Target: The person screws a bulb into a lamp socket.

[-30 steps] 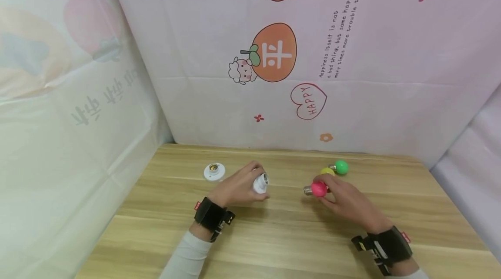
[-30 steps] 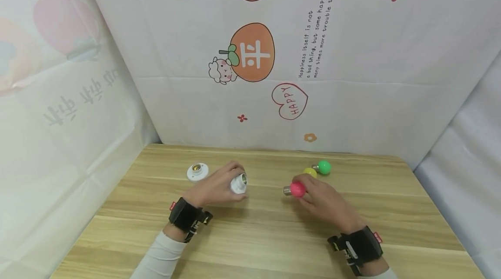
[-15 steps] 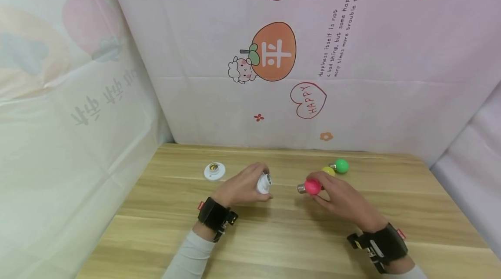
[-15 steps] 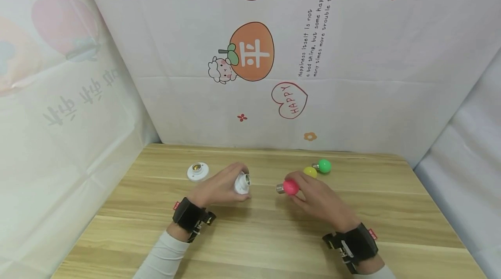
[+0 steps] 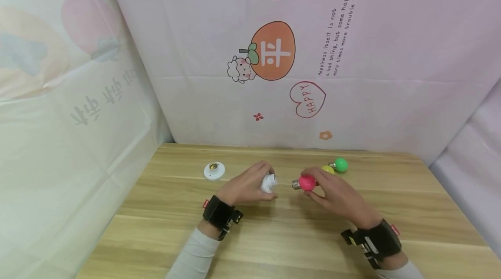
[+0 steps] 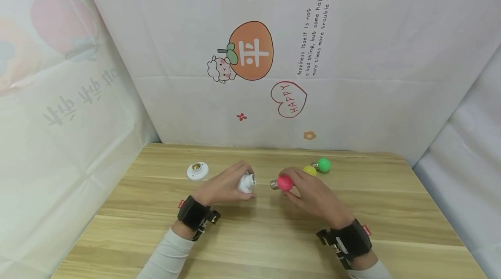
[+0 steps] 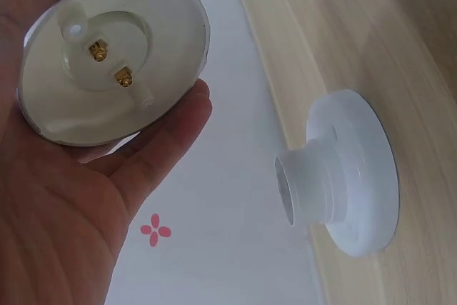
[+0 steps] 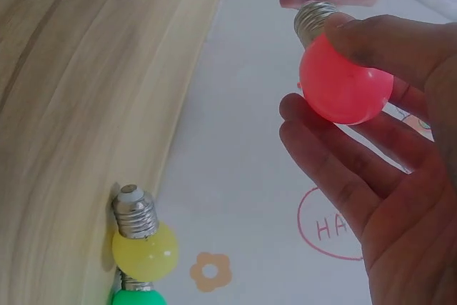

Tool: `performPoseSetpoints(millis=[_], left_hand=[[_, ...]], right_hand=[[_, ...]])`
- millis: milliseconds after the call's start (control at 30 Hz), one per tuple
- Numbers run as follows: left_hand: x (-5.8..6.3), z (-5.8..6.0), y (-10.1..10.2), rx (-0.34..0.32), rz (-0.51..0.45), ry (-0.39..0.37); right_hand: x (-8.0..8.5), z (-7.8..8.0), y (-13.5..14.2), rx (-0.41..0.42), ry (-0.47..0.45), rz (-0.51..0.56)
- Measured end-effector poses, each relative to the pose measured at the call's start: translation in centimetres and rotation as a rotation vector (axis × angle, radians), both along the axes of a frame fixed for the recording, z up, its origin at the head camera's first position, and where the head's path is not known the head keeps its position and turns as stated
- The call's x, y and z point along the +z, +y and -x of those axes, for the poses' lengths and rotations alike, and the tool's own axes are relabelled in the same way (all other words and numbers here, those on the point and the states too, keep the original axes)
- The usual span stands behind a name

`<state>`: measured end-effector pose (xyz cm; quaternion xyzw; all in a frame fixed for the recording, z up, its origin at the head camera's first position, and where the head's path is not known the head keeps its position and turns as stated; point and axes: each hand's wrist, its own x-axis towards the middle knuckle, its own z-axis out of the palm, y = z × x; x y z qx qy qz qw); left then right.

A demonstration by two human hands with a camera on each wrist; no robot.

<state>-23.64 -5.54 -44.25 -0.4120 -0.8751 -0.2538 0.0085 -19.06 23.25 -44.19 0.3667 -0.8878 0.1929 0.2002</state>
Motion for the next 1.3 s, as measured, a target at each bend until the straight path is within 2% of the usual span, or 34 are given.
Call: performPoseSetpoints(millis=[400,700,1067,1300], left_hand=[[0.2,-0.1,0.9,-0.019,-0.013,0.023],[0.0,-0.2,1.4,-0.030,-0.006,0.059],[0.1,-0.4,1.5,-0.042,-0.030,0.039],[0.1,-0.6,1.7,-0.056,-0.038,0.034]], right_hand=[[0.4,0.3,-0.6,0.039,-0.014,0.018],[0.8,0.3,-1.1,0.049,0.037,0.038],[0.8,0.4,-2.3,0.081,0.070,0.052],[0.6,0.2,-2.7,0.105,0.059,0.060]])
